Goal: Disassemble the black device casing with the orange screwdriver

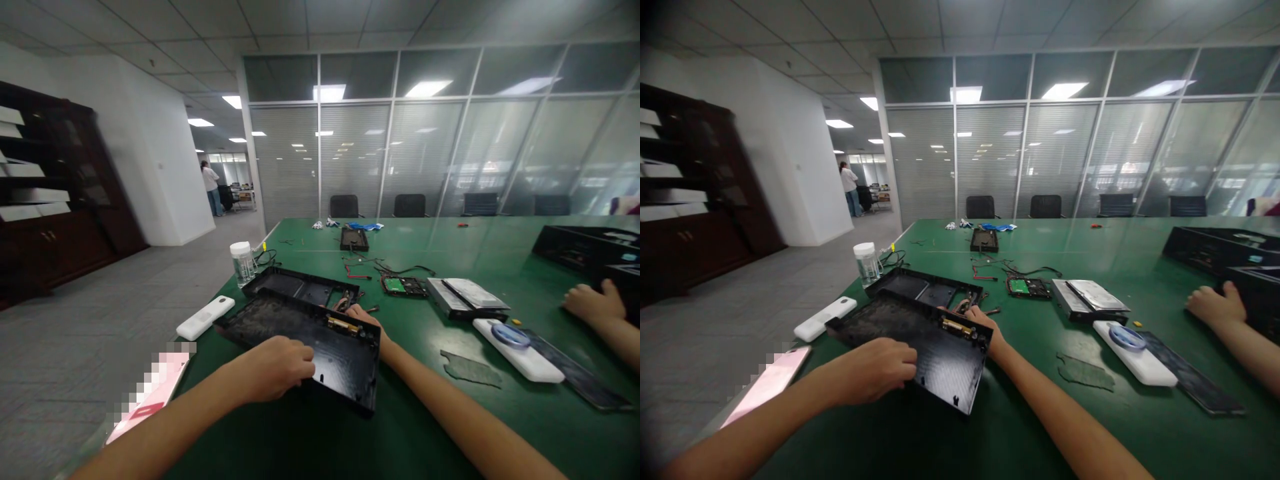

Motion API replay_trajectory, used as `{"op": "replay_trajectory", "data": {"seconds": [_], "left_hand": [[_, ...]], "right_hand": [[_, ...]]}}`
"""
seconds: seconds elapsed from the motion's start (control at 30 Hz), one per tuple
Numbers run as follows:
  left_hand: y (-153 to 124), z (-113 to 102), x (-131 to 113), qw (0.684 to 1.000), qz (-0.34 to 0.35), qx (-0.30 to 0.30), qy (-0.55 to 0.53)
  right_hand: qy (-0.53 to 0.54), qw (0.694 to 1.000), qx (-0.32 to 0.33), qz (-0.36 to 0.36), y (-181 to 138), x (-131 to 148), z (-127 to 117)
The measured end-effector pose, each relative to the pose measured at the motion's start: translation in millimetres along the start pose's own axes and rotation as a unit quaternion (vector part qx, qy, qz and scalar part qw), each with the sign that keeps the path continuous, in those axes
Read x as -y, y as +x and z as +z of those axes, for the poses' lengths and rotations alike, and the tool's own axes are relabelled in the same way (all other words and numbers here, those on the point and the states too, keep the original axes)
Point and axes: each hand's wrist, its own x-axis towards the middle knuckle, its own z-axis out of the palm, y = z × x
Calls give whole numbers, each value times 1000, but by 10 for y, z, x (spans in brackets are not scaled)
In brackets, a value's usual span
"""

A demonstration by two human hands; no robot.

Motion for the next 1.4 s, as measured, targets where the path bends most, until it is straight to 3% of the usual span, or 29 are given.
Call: {"op": "replay_trajectory", "data": {"seconds": [0.17,0.37,0.5,0.6,0.67,0.77,0.83,0.9,1.1,1.4], "left_hand": [[-121,279,-12,999,-37,22,-13],[-43,583,164,996,-64,59,-21],[89,682,286,989,-111,93,-29],[211,607,368,969,-188,150,-49],[355,519,425,964,-186,161,-101],[695,474,497,981,-105,65,-150],[945,556,519,992,-63,-17,-108],[1143,704,520,996,-21,-55,-63],[1251,1085,524,992,1,-125,11],[1274,1203,580,988,14,-151,-9]], "right_hand": [[-81,996,-10,-48,-215,-402,-84],[-83,996,-14,-5,-653,-869,-321],[-32,999,-16,25,-714,-885,-332],[3,999,-28,32,-639,-823,-293],[19,998,-34,41,-593,-788,-273],[30,996,-39,70,-584,-776,-270],[30,994,-45,94,-616,-803,-287],[23,991,-53,122,-658,-847,-318],[3,980,-85,181,-695,-933,-405],[18,985,-62,162,-643,-812,-362]]}}
